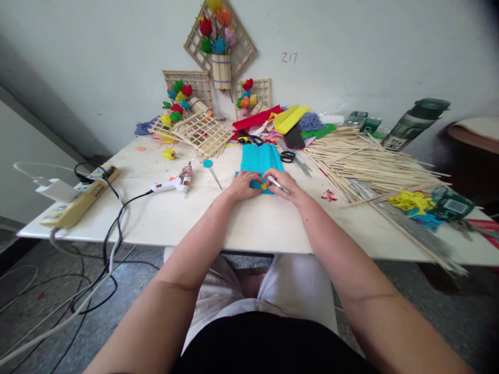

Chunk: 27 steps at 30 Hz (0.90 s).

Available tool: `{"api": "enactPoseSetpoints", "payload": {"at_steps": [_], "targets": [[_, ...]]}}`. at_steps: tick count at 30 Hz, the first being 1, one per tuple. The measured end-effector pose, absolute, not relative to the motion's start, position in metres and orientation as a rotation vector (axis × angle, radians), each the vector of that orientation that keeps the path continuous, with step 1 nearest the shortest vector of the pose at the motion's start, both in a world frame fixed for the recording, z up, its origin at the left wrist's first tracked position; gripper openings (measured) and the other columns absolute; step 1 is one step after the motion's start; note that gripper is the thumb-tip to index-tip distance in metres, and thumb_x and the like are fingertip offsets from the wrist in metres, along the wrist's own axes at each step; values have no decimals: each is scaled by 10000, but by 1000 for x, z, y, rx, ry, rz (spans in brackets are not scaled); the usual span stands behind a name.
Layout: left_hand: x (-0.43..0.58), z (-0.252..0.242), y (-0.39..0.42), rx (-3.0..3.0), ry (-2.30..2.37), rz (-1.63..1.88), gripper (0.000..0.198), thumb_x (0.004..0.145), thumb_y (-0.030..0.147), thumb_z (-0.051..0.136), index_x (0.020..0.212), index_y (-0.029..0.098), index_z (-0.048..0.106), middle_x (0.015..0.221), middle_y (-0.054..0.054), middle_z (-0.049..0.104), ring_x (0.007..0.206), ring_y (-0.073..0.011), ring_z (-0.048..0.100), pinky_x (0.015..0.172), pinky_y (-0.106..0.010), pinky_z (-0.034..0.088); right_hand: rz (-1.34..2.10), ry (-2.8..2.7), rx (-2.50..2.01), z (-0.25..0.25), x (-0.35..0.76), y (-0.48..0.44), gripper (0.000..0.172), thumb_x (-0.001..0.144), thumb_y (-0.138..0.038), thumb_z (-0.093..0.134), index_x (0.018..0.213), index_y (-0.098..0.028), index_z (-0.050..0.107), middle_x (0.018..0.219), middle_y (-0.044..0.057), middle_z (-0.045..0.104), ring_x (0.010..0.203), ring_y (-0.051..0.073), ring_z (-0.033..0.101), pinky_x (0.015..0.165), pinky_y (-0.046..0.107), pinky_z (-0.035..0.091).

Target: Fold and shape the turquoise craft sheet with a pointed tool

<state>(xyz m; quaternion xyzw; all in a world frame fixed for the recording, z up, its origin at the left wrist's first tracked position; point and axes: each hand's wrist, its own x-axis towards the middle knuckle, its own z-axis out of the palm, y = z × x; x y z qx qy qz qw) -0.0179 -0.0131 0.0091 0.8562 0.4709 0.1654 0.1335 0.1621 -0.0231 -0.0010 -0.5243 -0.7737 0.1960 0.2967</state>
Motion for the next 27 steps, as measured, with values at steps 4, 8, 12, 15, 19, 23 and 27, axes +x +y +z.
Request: {"api": "enactPoseSetpoints", "payload": {"at_steps": [4,8,12,15,19,23,27], "targets": [[-18,8,-12,2497,1361,481,346,687,354,636,1024,279,626,1256,19,559,1182,-264,437,996,-435,337,510,-2057,-1438,0,162,-24,312,654,-185,530,954,-230,597,792,-40,660,688,123,588,633,208,413],[-19,5,-10,2505,1360,491,356,691,361,630,1037,279,612,1251,15,565,1182,-259,437,995,-432,339,509,-2063,-1431,2,162,-26,306,659,-186,538,955,-233,603,800,-38,666,708,126,592,641,210,418],[-19,2,-8,2510,1359,499,356,690,373,629,1035,283,613,1253,15,565,1176,-253,444,995,-417,343,526,-2064,-1392,1,163,-25,297,660,-185,544,947,-234,607,803,-37,672,729,132,600,653,215,423],[-19,2,-8,2513,1353,495,358,689,377,630,1037,290,620,1269,20,553,1185,-260,435,998,-429,337,552,-2072,-1366,-1,164,-23,288,656,-184,545,933,-228,609,785,-36,670,698,131,593,648,224,426],[-19,6,-11,2500,1353,468,324,690,370,633,1007,303,636,1290,32,535,1204,-264,420,1003,-438,329,587,-2052,-1333,-2,165,-20,283,645,-176,529,915,-215,604,762,-31,659,667,132,574,635,236,427],[-18,9,-13,2481,1368,457,313,691,358,633,998,297,638,1294,35,533,1202,-261,418,1003,-444,326,612,-1971,-1296,-2,166,-18,324,621,-140,493,926,-202,587,762,-26,640,669,127,566,633,235,428],[-18,9,-13,2477,1360,465,299,690,363,635,979,286,642,1290,29,538,1199,-263,421,997,-445,330,547,-1932,-1369,-2,165,-19,334,616,-137,501,933,-208,579,762,-28,626,681,127,565,652,238,433]]}}
